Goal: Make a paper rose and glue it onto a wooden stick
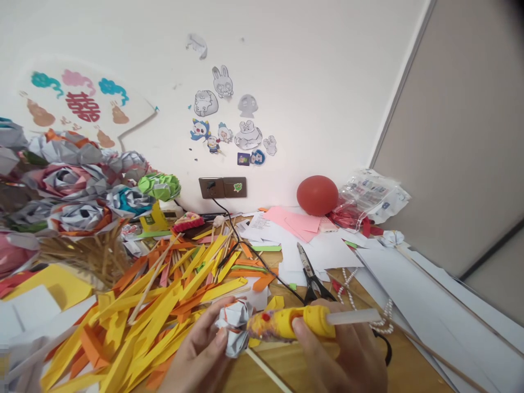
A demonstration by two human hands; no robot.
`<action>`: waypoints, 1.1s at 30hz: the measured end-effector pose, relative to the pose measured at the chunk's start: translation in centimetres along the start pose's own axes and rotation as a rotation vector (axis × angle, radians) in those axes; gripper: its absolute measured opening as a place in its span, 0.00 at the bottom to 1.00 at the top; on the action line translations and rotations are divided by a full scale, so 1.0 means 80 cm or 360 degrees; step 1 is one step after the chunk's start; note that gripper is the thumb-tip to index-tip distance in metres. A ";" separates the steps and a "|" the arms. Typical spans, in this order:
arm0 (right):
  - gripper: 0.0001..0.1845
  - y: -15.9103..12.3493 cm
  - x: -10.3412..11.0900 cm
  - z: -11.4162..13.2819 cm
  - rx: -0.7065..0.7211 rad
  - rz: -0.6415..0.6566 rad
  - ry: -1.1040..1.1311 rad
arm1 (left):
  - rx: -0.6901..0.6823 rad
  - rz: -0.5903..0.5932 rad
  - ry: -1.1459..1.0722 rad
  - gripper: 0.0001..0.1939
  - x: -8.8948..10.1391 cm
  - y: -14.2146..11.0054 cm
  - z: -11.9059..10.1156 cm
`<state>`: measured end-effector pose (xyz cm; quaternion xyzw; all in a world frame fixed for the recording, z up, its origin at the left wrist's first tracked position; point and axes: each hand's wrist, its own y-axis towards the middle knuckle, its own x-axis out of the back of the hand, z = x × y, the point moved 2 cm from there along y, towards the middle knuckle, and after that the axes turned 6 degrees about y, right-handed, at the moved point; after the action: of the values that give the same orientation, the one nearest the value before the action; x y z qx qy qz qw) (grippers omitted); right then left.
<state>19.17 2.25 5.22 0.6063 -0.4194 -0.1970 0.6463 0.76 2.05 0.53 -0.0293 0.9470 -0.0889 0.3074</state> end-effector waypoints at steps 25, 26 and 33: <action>0.35 -0.013 -0.010 -0.022 -0.0020 0.0125 0.0069 | -0.0097 -0.0304 0.0533 0.27 -0.001 -0.007 -0.009; 0.35 -0.013 -0.011 -0.023 -0.0032 0.0134 0.0087 | -0.0120 -0.0289 0.0545 0.27 -0.002 -0.007 -0.010; 0.33 -0.009 -0.009 -0.023 0.0027 0.0070 0.0124 | -0.0189 -0.0285 0.0637 0.26 0.001 -0.005 -0.012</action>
<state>20.39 3.80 4.47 0.6096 -0.4089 -0.1552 0.6612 0.13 1.75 1.29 -0.1131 0.9863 -0.0639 0.1019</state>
